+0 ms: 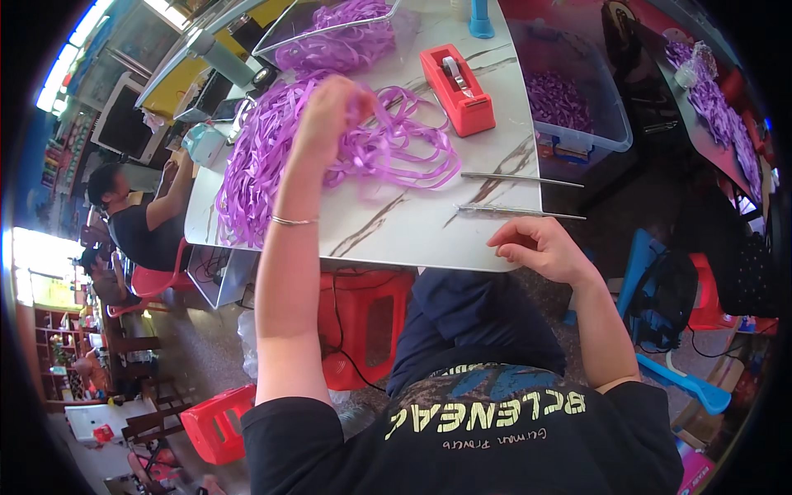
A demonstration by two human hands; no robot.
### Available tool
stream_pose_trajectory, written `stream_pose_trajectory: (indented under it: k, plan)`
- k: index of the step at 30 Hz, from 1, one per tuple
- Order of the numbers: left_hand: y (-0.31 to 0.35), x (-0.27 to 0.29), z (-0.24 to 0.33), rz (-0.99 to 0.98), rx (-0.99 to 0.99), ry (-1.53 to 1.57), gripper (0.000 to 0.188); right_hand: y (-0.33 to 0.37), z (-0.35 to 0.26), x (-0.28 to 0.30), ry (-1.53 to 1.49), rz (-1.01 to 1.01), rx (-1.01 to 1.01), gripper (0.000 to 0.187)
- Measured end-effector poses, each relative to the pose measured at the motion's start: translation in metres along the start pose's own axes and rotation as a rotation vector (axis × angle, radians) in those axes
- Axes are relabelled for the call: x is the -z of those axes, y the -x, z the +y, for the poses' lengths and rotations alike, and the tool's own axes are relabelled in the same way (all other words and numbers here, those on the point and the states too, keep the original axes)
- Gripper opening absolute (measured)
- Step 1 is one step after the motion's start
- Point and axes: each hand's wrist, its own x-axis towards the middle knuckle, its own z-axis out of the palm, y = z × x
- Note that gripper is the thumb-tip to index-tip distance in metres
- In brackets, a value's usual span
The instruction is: Wrapping purple plastic ribbon strips around a metal jig and securing them with tape.
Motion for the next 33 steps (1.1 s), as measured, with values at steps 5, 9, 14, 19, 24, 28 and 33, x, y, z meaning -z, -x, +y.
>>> stream_pose_trajectory:
  k: [5,9,14,19,24,28,33]
  plan:
    - [-0.008,0.006,0.079,0.128,-0.089,0.227,0.014,0.0,0.008,0.002,0.007,0.014,0.065,0.012]
    - [0.012,-0.013,0.127,-0.258,-0.336,0.208,0.017,0.001,0.011,0.002,-0.104,0.06,0.058,0.013]
    - [0.055,-0.067,0.16,-0.726,-0.288,0.145,0.025,0.007,-0.01,0.01,-0.119,0.447,0.46,0.039]
    - [0.097,-0.129,0.136,-0.789,0.141,0.46,0.018,0.037,-0.069,0.004,-0.366,0.424,0.766,0.059]
    - [0.101,-0.151,0.089,-0.825,0.222,0.49,0.017,0.079,-0.046,0.036,-0.514,0.108,0.252,0.036]
    - [0.108,-0.158,0.054,-0.771,0.282,0.604,0.017,0.095,-0.028,0.048,-0.45,0.25,0.038,0.021]
    - [0.113,-0.154,0.027,-0.773,0.37,0.55,0.019,0.099,-0.021,0.055,-0.158,0.392,0.078,0.023]
